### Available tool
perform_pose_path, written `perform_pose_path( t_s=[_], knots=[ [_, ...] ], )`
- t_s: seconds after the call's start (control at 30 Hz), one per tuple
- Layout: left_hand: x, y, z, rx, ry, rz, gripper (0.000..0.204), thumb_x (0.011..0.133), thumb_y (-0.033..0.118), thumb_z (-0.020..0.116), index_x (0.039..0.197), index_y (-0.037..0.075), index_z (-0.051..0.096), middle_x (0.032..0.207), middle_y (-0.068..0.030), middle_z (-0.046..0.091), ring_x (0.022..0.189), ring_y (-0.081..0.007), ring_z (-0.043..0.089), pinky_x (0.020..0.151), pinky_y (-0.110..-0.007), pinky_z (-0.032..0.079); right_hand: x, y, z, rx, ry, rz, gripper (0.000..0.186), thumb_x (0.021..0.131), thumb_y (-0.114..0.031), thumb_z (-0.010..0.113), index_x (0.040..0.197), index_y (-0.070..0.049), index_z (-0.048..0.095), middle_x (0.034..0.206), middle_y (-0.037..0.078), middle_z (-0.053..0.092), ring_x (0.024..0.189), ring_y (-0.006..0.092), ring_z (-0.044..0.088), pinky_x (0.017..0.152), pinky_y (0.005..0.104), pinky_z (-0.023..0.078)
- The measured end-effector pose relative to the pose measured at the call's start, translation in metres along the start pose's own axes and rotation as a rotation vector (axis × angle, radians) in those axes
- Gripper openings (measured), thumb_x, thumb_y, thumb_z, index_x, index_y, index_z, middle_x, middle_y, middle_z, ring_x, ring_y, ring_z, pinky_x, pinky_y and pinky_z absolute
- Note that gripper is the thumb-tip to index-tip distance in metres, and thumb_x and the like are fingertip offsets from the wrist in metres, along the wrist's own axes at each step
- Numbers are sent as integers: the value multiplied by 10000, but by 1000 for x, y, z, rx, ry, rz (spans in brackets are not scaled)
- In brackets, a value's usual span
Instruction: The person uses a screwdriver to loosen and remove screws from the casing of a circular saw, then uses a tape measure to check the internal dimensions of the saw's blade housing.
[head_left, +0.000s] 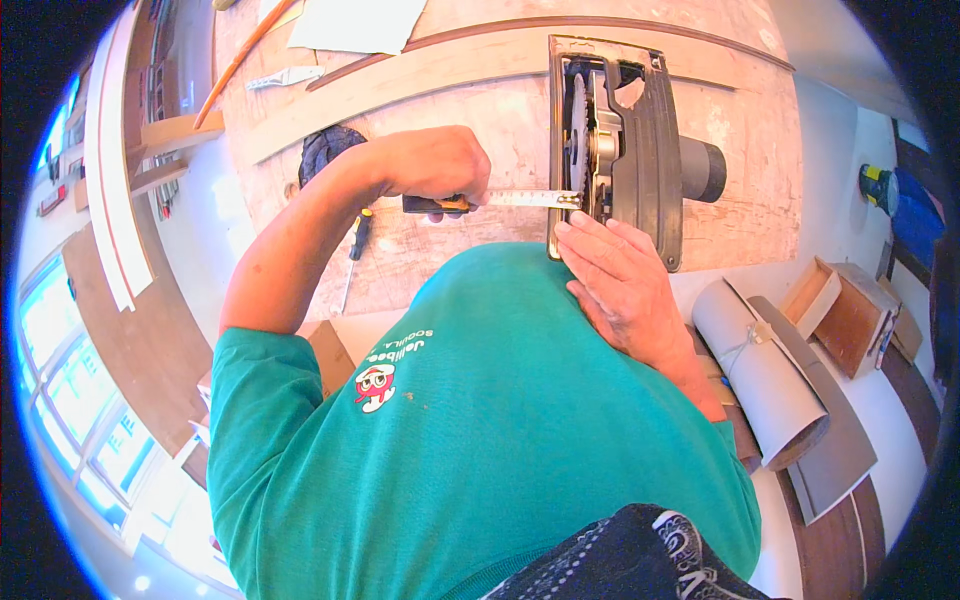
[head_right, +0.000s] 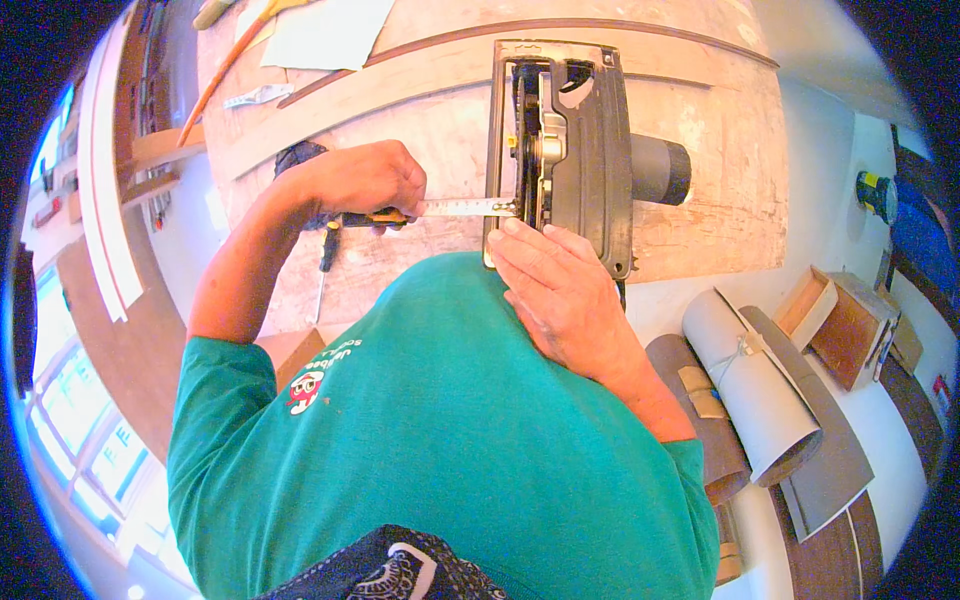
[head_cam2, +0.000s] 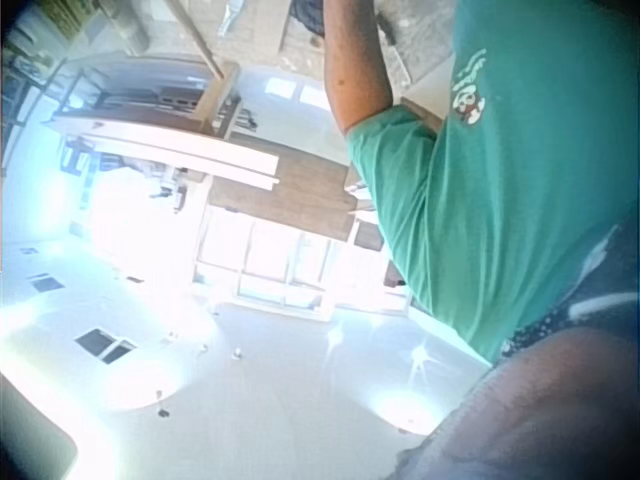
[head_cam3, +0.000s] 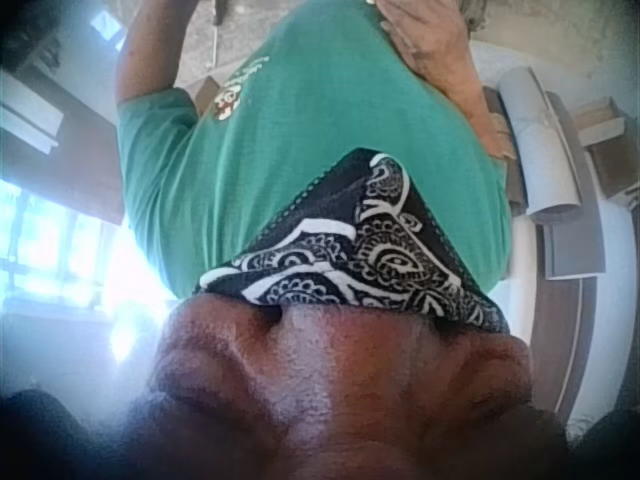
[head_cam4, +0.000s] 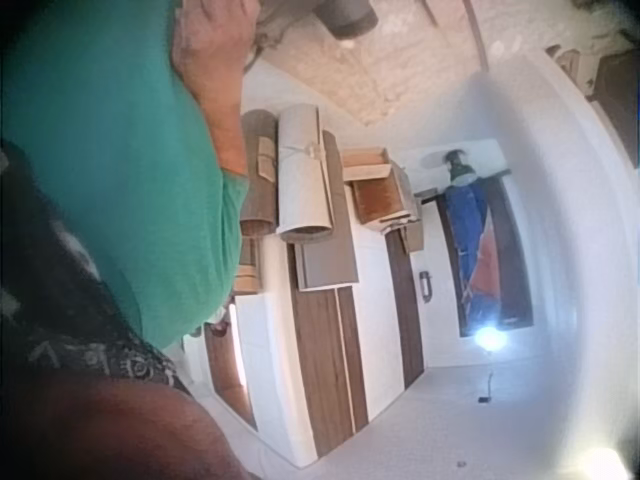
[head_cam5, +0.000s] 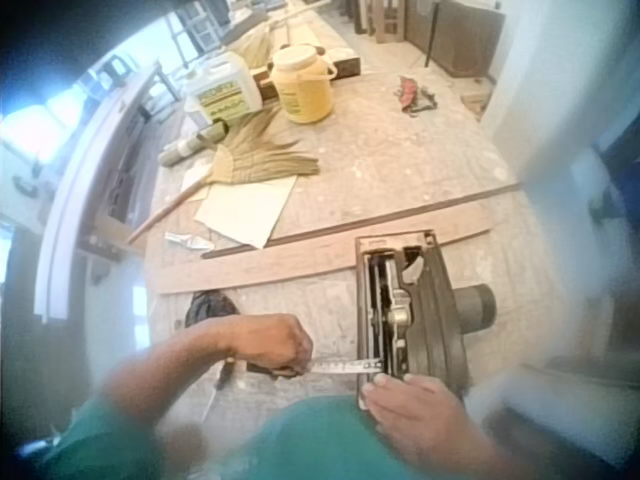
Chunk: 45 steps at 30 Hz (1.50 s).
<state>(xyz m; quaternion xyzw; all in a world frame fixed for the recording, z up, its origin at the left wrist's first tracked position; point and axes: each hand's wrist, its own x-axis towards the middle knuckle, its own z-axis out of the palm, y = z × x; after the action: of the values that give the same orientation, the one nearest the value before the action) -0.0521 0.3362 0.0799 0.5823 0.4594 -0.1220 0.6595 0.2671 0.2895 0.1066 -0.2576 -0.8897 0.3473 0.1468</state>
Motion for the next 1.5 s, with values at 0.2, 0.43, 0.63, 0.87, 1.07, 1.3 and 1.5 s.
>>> perform_pose_path(
  t_s=[0.2, 0.43, 0.63, 0.87, 1.07, 1.3, 1.5],
  knots=[
    [7, -11, 1, 122, -11, 163, 320, 889, 208, 669, 739, -73, 644, 721, -154, 629, 630, -271, 633, 606, -404, 528, 0, -1, 0, 1, -1, -4, 484, 799, -30, 775, 1276, -19, 692, 1418, 104, 648, 1379, 299, 583, 1098, 505, 479],
    [2, 4, 2, -68, 5, -34, 265, 873, 164, 666, 747, -69, 671, 689, -118, 634, 580, -215, 637, 561, -382, 521, 2, -2, -1, -15, -28, 2, 500, 788, -13, 783, 1280, -24, 691, 1403, 106, 654, 1366, 299, 591, 1085, 497, 477],
    [5, 8, 3, -111, 3, -21, 260, 878, 164, 665, 739, -55, 670, 693, -98, 659, 583, -196, 651, 538, -376, 523, 2, 0, 2, -31, -8, -28, 529, 760, 10, 802, 1276, -31, 689, 1380, 100, 665, 1337, 302, 610, 1057, 485, 480],
    [4, 22, 4, -148, 22, -91, 360, 961, 229, 649, 723, -40, 658, 655, -108, 642, 523, -202, 639, 497, -363, 513, 3, -1, 1, -24, -9, -19, 541, 732, 51, 809, 1259, -4, 701, 1392, 127, 674, 1371, 301, 600, 1066, 486, 473],
    [11, 22, 3, -108, 38, -72, 485, 1021, 327, 619, 685, -23, 636, 631, -112, 633, 521, -213, 637, 520, -376, 524, 1, 1, 3, -46, -2, -39, 533, 770, 21, 793, 1289, -33, 687, 1391, 101, 664, 1347, 303, 606, 1072, 488, 475],
    [27, 21, 4, 104, 35, 41, 557, 1062, 368, 549, 685, -34, 627, 616, -110, 618, 529, -230, 627, 573, -413, 525, 0, 3, 3, -53, 32, -49, 455, 817, -9, 767, 1266, -33, 704, 1367, 104, 678, 1323, 296, 625, 1062, 486, 486],
    [42, -12, 18, 368, 185, 347, 370, 1027, 283, 595, 822, 1, 718, 677, -161, 645, 624, -346, 655, 612, -470, 525, 2, 2, 3, -60, 36, -53, 426, 832, -17, 763, 1255, -31, 711, 1357, 102, 683, 1311, 293, 633, 1056, 478, 492]
  ],
)
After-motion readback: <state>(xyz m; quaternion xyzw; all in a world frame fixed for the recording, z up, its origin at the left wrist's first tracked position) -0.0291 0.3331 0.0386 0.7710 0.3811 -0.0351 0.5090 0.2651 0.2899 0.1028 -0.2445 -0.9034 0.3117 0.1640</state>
